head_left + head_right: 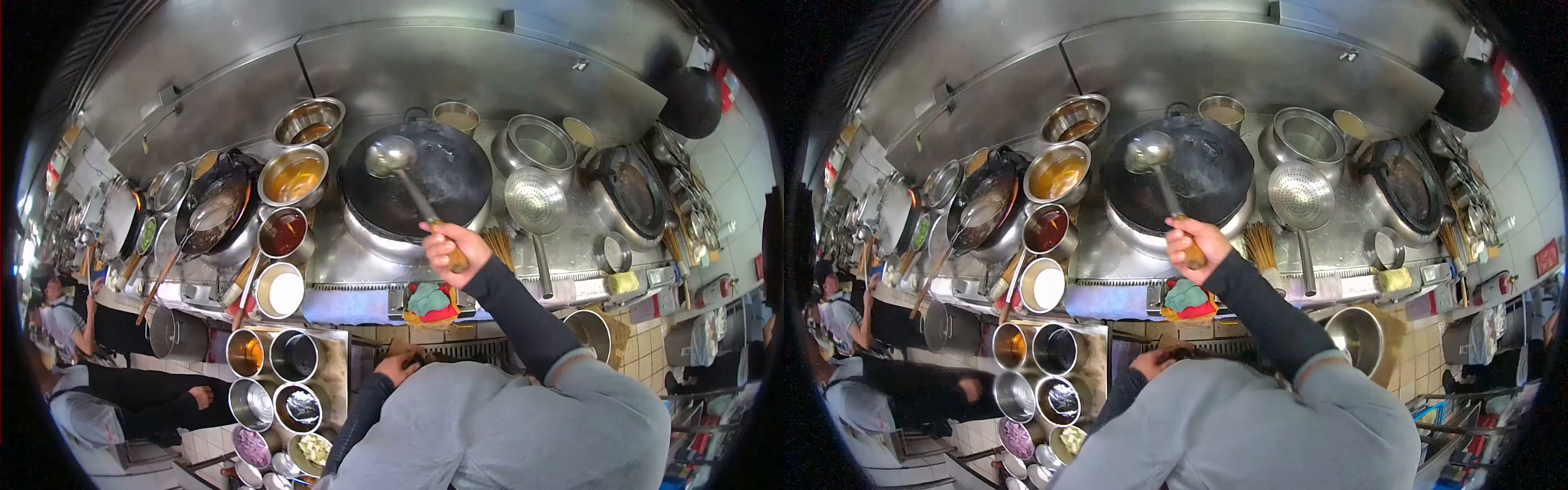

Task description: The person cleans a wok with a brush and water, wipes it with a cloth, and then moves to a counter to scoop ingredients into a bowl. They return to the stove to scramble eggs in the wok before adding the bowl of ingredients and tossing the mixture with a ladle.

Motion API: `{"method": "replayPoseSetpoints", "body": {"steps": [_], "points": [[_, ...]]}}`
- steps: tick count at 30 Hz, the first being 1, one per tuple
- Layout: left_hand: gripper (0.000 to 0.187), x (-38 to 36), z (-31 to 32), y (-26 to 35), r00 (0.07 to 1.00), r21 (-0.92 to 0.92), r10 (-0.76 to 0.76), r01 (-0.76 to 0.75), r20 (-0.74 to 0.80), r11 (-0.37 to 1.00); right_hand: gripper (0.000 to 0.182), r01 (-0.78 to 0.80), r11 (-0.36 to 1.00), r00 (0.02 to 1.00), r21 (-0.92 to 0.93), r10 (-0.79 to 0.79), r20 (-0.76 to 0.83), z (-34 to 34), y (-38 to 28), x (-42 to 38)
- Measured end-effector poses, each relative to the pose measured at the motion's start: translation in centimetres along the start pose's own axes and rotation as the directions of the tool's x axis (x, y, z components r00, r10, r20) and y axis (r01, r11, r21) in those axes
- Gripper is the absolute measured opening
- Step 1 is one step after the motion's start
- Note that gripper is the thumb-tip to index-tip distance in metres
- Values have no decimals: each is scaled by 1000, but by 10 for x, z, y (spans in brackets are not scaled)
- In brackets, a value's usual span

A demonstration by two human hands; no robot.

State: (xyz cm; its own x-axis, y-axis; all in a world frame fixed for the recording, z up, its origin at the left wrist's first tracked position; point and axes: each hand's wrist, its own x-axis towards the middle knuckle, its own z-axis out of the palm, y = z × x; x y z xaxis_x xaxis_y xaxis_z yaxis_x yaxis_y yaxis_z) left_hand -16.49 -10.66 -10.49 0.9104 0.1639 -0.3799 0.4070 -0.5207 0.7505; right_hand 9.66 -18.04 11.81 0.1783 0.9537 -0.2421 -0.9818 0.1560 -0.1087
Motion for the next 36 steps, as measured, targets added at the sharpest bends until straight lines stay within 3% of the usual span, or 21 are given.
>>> {"method": "replayPoseSetpoints", "body": {"steps": [3,5,10,12,13,15,16,17,18,21,24,25,27,29,30,31,32,33,34,35,36], "points": [[49,-27,38,-76,983,57,-182,183,-17,982,9,-75,997,991,4,74,108,17,11,47],[49,-43,50,-100,890,106,-455,450,32,887,12,-167,985,968,33,158,195,18,24,92],[47,-81,55,-148,869,43,-495,495,-16,868,12,-16,923,999,-385,26,21,28,74,191],[46,-92,47,-154,848,36,-529,530,-34,847,8,44,639,995,-768,-93,-20,13,83,231],[46,-98,44,-155,838,32,-544,545,-38,838,8,40,638,996,-769,-85,-19,-9,83,262],[46,-109,45,-149,820,20,-571,572,-35,820,10,35,225,952,-974,-303,-36,-53,82,308],[45,-109,46,-150,811,13,-583,584,-34,812,20,-2,-34,923,-999,-385,11,-25,79,261],[45,-111,50,-151,802,4,-597,597,-33,802,25,-11,-143,892,-990,-448,55,-21,71,238],[45,-112,56,-152,792,-6,-610,610,-30,792,30,20,-78,937,-997,-347,46,0,56,196],[45,-116,78,-149,765,-27,-643,643,-21,766,41,33,-478,886,-878,-392,247,-14,15,128],[44,-109,109,-145,737,-58,-675,673,-29,738,51,32,-642,857,-766,-376,351,-25,-28,47],[44,-105,120,-143,728,-72,-685,682,-37,728,53,40,-531,891,-846,-364,270,-25,-43,23],[44,-95,143,-135,707,-109,-705,697,-60,708,50,57,-8,943,-998,-328,57,-35,-75,-8],[43,-81,179,-151,682,-144,-726,713,-84,686,49,35,567,979,-823,-186,-87,-45,-105,-37],[43,-74,200,-171,668,-156,-739,723,-90,673,45,31,665,980,-746,-167,-108,-65,-115,-37],[43,-68,202,-152,663,-169,-743,725,-94,668,41,23,753,981,-658,-144,-130,-86,-122,-38],[41,-59,198,-124,679,-401,-731,655,-57,640,41,8,749,983,-663,-128,-134,-109,-126,-42],[39,-53,191,-92,698,-617,-716,550,-31,563,33,70,423,925,-903,-367,-100,-130,-126,-44],[39,-46,200,-86,764,-275,-573,506,-298,817,25,60,22,837,-998,-547,38,-142,-125,-47],[42,-33,221,-93,700,-337,-631,536,-334,774,20,-75,261,876,-962,-444,-189,-115,-124,-82],[44,-31,227,-64,747,-429,-551,388,-372,815,24,61,418,919,-906,-378,-112,-126,-132,-98]]}}
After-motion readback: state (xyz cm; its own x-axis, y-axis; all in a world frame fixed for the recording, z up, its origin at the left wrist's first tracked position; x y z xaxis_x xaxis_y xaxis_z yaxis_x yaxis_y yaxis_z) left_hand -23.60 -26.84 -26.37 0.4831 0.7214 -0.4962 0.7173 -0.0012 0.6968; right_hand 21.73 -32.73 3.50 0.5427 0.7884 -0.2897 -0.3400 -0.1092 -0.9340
